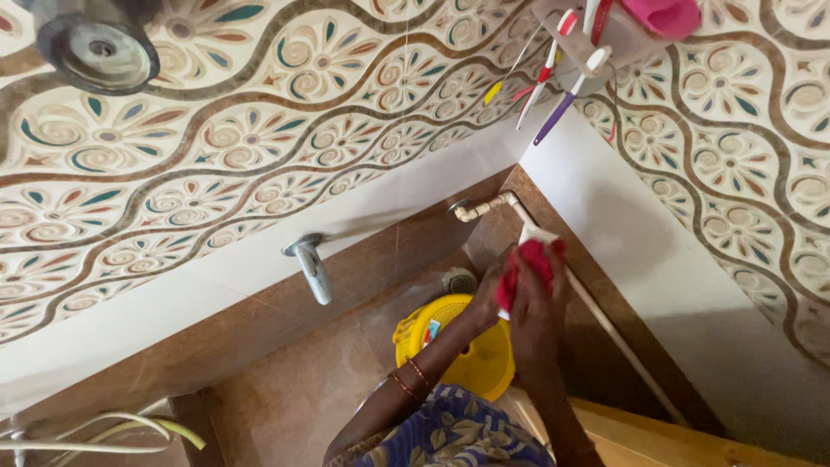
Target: The person wipes various cosmetic tubes and bottles by hand using a red cloth in a bathroom setting, placing them back on a corner wall shelf.
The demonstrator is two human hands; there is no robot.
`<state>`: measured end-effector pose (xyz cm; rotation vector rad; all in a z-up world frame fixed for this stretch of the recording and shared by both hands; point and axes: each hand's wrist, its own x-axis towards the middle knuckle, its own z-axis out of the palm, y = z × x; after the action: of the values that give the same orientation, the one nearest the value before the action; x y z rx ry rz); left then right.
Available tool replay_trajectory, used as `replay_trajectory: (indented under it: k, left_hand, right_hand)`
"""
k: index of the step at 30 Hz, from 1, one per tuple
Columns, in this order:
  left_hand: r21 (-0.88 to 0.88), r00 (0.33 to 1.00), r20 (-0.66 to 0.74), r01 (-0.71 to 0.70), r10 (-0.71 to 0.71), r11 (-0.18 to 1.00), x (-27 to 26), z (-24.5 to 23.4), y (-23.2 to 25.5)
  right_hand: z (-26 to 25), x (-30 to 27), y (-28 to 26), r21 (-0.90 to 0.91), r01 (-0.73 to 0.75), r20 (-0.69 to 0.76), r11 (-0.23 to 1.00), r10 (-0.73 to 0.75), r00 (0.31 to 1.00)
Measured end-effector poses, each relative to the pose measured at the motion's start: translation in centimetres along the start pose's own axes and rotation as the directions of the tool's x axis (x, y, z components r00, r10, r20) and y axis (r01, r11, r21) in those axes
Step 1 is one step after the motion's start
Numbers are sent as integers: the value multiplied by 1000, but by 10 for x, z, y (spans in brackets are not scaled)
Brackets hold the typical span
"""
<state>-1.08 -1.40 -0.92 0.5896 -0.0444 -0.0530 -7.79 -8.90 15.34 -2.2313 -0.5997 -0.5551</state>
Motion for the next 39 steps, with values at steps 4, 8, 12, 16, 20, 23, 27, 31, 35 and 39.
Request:
replay_trajectory:
  k: [4, 8, 12, 16, 20, 23, 27, 31, 35, 39]
  left_hand:
    - [592, 955, -38, -216, 295, 776, -2, 28, 3]
    - [-403, 998, 64, 29, -3, 915, -3, 30, 21]
    - [-447, 932, 314, -22, 179, 894, -15, 29, 33]
    - [33, 985, -11, -172, 173, 985, -8, 39, 18]
    - [148, 954, 11, -297, 299, 943, -13, 41, 27]
    - [153, 939, -130, -297, 317, 942, -11, 38, 31]
    - [-414, 899, 323, -148, 297, 898, -15, 25, 45]
    - [85, 960, 52, -280, 277, 956, -17, 47, 29]
    - [260, 927, 5, -363, 375, 895, -13, 59, 29]
    - [-109, 970, 57, -230, 237, 967, -12, 50, 47]
  right_hand:
    - [-13, 44, 5, 61, -46, -46, 997, 49, 998]
    - [-7, -1, -14, -139, 188, 9, 972, -188, 982]
    - [-3, -15, -18, -147, 207, 43, 967, -203, 978]
    - [-6, 33, -16, -215, 220, 6, 952, -224, 975]
    - [-8, 57, -17, -47, 176, -23, 983, -177, 984]
    - [-4, 30, -16, -50, 157, 10, 986, -157, 988]
    - [-4, -19, -26, -90, 190, 57, 978, -185, 981]
    - [-13, 17, -17, -16, 67, 29, 998, -67, 997]
    - [-15, 52, -11, -77, 137, -4, 988, -137, 991]
    - [-13, 1, -27, -89, 169, 31, 982, -166, 986]
